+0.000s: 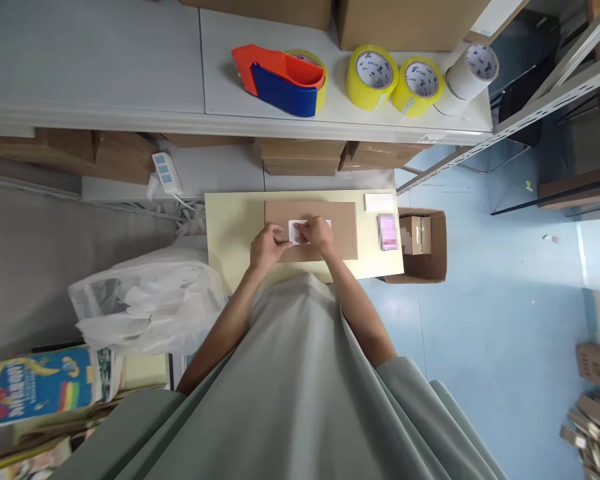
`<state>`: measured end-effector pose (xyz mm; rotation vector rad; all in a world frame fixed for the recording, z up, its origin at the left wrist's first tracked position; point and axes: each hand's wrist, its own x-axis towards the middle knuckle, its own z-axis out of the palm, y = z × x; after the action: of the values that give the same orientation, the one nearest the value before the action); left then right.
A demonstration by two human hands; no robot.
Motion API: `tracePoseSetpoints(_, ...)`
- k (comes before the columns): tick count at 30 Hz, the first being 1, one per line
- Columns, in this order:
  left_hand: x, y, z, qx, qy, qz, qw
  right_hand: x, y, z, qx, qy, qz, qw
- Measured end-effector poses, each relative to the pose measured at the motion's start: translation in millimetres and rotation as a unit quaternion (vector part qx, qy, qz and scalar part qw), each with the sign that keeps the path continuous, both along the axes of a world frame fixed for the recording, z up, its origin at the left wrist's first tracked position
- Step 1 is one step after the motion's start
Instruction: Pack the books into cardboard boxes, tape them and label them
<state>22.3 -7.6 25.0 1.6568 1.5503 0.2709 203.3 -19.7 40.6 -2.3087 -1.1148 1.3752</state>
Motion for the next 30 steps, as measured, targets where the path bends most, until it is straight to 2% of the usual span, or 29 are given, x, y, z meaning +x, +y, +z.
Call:
tracePoseSetpoints(4,-10,-15,-2.6,0.033,-0.043,0.014,0.998,23,-58,6.8,-0.017,-0.019,-0.079,0.997)
tracePoseSetpoints(7,-27,-29,-11.6,0.046,-0.077,0.051,0.995,48,-105,12.6,-0.005,-0.065,-0.151,0.986)
tracePoseSetpoints(10,-51,-41,-27.2,-0.023,-0.13,0.121,0.984,67,-141,11.3,0.008,-0.154,-0.249,0.956)
tracePoseSetpoints(12,-65,-49,-38.8,-0.094,-0.172,0.16,0.967,70,-157,2.8,0.031,-0.158,-0.316,0.935)
tracePoseSetpoints(14,-74,-57,-48.9,-0.144,-0.198,0.175,0.954,66,-168,-11.0,0.05,-0.107,-0.349,0.93)
tracePoseSetpoints(18,-77,-71,-58.5,-0.165,-0.229,0.149,0.948,53,-182,-38.3,0.053,-0.006,-0.314,0.948)
tracePoseSetpoints(20,-76,-74,-55.3,-0.159,-0.253,0.134,0.945,54,-188,-42.9,0.065,0.016,-0.303,0.951)
tracePoseSetpoints(22,-77,-71,-45.6,-0.147,-0.274,0.128,0.942,63,-191,-38.7,0.108,0.041,-0.293,0.949)
tracePoseSetpoints(26,-79,-55,-14.4,-0.092,-0.308,0.094,0.942,87,-186,-13.4,0.211,0.084,-0.256,0.94)
tracePoseSetpoints(28,-78,-46,-1.6,-0.067,-0.301,0.065,0.949,93,-181,-1.2,0.23,0.076,-0.25,0.937)
tracePoseSetpoints(30,-74,-41,3.5,-0.054,-0.271,0.041,0.96,94,-178,6.1,0.226,0.054,-0.249,0.94)
